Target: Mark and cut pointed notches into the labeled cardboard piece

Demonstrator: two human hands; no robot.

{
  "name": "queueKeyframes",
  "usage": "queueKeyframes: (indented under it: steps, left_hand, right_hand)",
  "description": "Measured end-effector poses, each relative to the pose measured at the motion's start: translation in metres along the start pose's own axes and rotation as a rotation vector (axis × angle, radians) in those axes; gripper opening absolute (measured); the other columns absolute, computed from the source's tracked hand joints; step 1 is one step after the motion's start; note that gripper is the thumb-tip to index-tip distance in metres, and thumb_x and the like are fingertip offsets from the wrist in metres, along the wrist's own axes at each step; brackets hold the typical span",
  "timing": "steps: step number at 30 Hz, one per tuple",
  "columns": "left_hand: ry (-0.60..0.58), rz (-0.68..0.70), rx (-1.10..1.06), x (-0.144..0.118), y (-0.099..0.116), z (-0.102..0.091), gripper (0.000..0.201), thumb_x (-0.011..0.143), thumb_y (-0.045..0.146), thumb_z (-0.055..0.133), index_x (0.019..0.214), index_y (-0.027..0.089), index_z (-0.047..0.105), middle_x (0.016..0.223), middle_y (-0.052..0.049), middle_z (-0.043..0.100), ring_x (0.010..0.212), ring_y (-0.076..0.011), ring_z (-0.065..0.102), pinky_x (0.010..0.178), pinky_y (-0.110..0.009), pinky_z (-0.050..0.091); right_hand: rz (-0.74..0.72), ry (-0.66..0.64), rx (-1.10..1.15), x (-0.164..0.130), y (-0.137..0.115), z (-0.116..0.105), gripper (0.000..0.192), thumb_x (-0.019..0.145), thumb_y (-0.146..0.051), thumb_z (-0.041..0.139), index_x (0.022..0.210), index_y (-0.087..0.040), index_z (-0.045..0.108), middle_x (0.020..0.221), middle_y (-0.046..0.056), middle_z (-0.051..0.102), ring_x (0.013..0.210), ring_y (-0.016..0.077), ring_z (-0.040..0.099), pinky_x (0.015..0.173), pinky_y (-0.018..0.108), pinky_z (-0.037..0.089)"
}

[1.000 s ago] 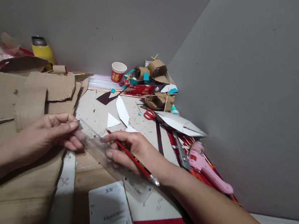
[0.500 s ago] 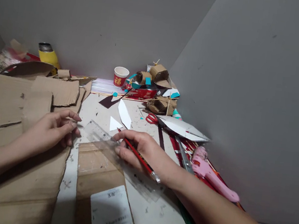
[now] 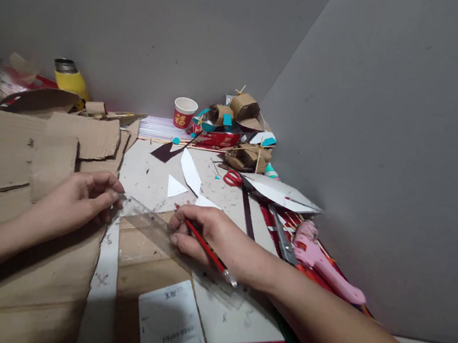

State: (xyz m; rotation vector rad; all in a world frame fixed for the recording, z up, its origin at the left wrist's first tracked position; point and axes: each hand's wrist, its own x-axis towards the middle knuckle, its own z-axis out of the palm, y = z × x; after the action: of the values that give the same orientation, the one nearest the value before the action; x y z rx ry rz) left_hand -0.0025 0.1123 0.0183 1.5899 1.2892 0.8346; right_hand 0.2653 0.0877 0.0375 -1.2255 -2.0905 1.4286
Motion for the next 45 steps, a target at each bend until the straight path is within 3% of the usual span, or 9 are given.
queueKeyframes:
  steps: [6,16,20,24,28,33,37,42,45]
  left_hand:
    - [-0.072,0.070,0.045,-0.007,0.008,0.005,0.021,0.081,0.032,0.064,0.097,0.020,0.070,0.074,-0.002,0.068,0.060,-0.0160,0.058,0.056,-0.026,0.046]
    - [-0.161,0.004,0.011,-0.004,0.008,0.005,0.024,0.086,0.036,0.059,0.100,0.020,0.069,0.060,0.001,0.062,0.052,-0.0164,0.056,0.051,-0.027,0.041]
    - [0.128,0.371,0.513,-0.022,0.013,0.013,0.020,0.090,0.025,0.052,0.101,0.022,0.068,0.094,-0.009,0.073,0.081,-0.0240,0.066,0.069,-0.034,0.048]
    - [-0.094,0.838,0.950,-0.062,0.021,0.040,0.013,0.079,0.018,0.055,0.070,0.021,0.064,0.055,-0.004,0.061,0.045,-0.0195,0.053,0.043,-0.032,0.032]
    - [-0.132,0.996,1.044,-0.086,0.018,0.060,0.015,0.072,0.011,0.053,0.063,0.021,0.060,0.048,-0.002,0.058,0.038,-0.0181,0.051,0.036,-0.033,0.029]
    - [0.143,1.084,1.114,-0.088,0.018,0.056,0.025,0.091,0.008,0.042,0.089,0.019,0.064,0.074,0.000,0.073,0.064,-0.0167,0.066,0.058,-0.030,0.047]
    - [0.193,1.015,1.277,-0.088,0.017,0.057,0.037,0.099,0.017,0.034,0.127,0.012,0.057,0.122,-0.008,0.072,0.109,-0.0258,0.065,0.087,-0.039,0.046]
    - [0.112,0.759,1.357,-0.091,-0.003,0.068,0.042,0.098,0.032,0.041,0.131,0.015,0.061,0.130,-0.010,0.068,0.118,-0.0322,0.061,0.089,-0.043,0.046]
    - [0.050,0.689,1.366,-0.093,-0.011,0.071,0.044,0.096,0.039,0.047,0.130,0.017,0.063,0.133,-0.012,0.065,0.124,-0.0336,0.058,0.092,-0.044,0.046]
  right_hand:
    - [-0.003,0.023,0.050,0.002,-0.003,0.003,0.016,0.089,-0.030,0.063,0.094,-0.016,0.061,0.068,-0.002,0.055,0.059,0.0112,0.048,0.054,0.024,0.039]
    - [0.044,-0.012,0.132,0.002,-0.006,0.007,0.019,0.088,-0.034,0.064,0.094,-0.016,0.061,0.066,-0.003,0.054,0.057,0.0111,0.048,0.054,0.024,0.038]
    - [0.020,0.061,0.127,0.002,-0.006,0.005,0.022,0.086,-0.037,0.067,0.094,-0.017,0.061,0.065,-0.004,0.054,0.056,0.0110,0.047,0.054,0.024,0.038]
    - [-0.023,0.119,0.112,0.003,-0.005,0.001,0.020,0.088,-0.036,0.065,0.094,-0.017,0.060,0.065,-0.004,0.051,0.055,0.0096,0.045,0.051,0.023,0.035]
    - [0.031,0.066,0.171,0.001,-0.004,0.003,0.024,0.090,-0.038,0.063,0.098,-0.016,0.058,0.066,-0.004,0.051,0.054,0.0094,0.045,0.050,0.022,0.035]
    - [0.096,-0.032,0.204,-0.005,-0.008,0.012,0.024,0.090,-0.036,0.060,0.098,-0.014,0.057,0.065,-0.004,0.050,0.055,0.0096,0.043,0.051,0.021,0.034]
    - [0.089,-0.082,0.224,-0.005,-0.010,0.021,0.023,0.087,-0.035,0.060,0.094,-0.014,0.056,0.066,-0.004,0.048,0.057,0.0101,0.039,0.052,0.022,0.033]
    - [0.071,-0.062,0.102,-0.002,-0.007,0.026,0.024,0.088,-0.034,0.057,0.099,-0.012,0.060,0.065,-0.003,0.048,0.057,0.0108,0.039,0.053,0.024,0.036]
    - [-0.078,0.085,-0.083,0.000,-0.002,0.024,0.020,0.092,-0.030,0.053,0.096,-0.013,0.062,0.070,0.001,0.056,0.060,0.0127,0.048,0.058,0.026,0.042]
